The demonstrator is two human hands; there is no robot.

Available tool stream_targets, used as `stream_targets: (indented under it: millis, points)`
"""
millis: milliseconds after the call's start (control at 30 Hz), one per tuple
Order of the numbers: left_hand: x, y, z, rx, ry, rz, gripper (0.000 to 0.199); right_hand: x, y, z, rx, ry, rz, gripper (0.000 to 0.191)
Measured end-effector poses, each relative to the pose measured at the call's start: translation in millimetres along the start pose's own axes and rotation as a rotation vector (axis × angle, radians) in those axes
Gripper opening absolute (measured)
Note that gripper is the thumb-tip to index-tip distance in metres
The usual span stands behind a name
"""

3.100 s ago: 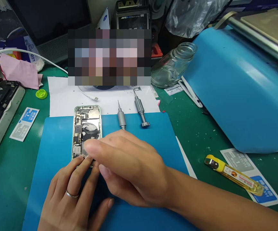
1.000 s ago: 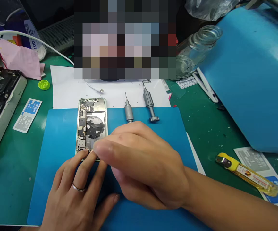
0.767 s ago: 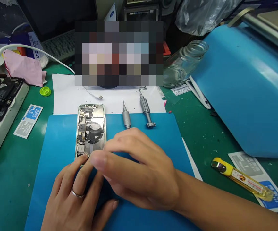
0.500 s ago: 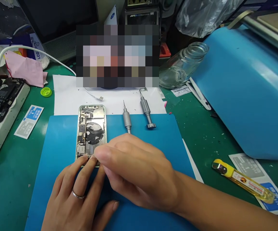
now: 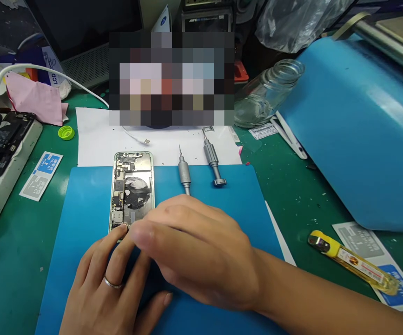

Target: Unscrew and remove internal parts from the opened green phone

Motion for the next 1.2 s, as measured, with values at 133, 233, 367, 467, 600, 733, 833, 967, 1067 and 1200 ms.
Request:
stream_targets:
  millis: [133, 233, 367, 467, 600, 733, 833, 967, 1067, 1200]
  points:
    - [1.7, -1, 1, -0.008, -0.003, 0.013, 0.044, -2, 1, 0, -0.003, 0.021, -0.099, 0.026]
    - [2.3, 0, 0, -0.006, -0.002, 0.010, 0.044, -3, 3, 0, -0.004, 0.095, -0.108, 0.041]
    - [2.7, 3, -2, 0.005, 0.009, 0.001, 0.042, -2, 1, -1, -0.020, 0.137, -0.063, 0.056]
    - [2.7, 3, -3, 0.009, 0.011, 0.007, 0.042, -1, -10, 0, -0.111, 0.091, -0.108, 0.046]
    - [3.4, 3, -2, 0.009, 0.007, 0.031, 0.043, -2, -34, 5, -0.225, -0.005, -0.143, 0.034]
    - [4.3, 3, -2, 0.017, 0.005, 0.048, 0.043, -3, -42, 7, -0.226, -0.022, -0.131, 0.030]
    - [4.3, 4, -3, 0.021, 0.003, 0.043, 0.043, -4, -33, 3, -0.204, -0.023, -0.121, 0.023]
    - [4.3, 4, -3, 0.026, -0.002, 0.041, 0.042, -7, -17, -2, -0.096, 0.032, -0.118, 0.022]
    - [4.7, 5, -3, 0.031, -0.007, 0.058, 0.042, -8, -15, -3, -0.074, 0.053, -0.131, 0.023]
    - [5.2, 6, -3, 0.037, -0.014, 0.079, 0.043, -9, -19, -4, -0.043, 0.042, -0.155, 0.020]
Point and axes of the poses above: each hand's wrist, its own y-axis towards the middle knuckle, its own x-axis out of the back of the hand, z = x × y, the point moved 2 cm from there along y, towards the middle knuckle, and after that the axes turned 13 degrees about -z, right-handed, at the moved point
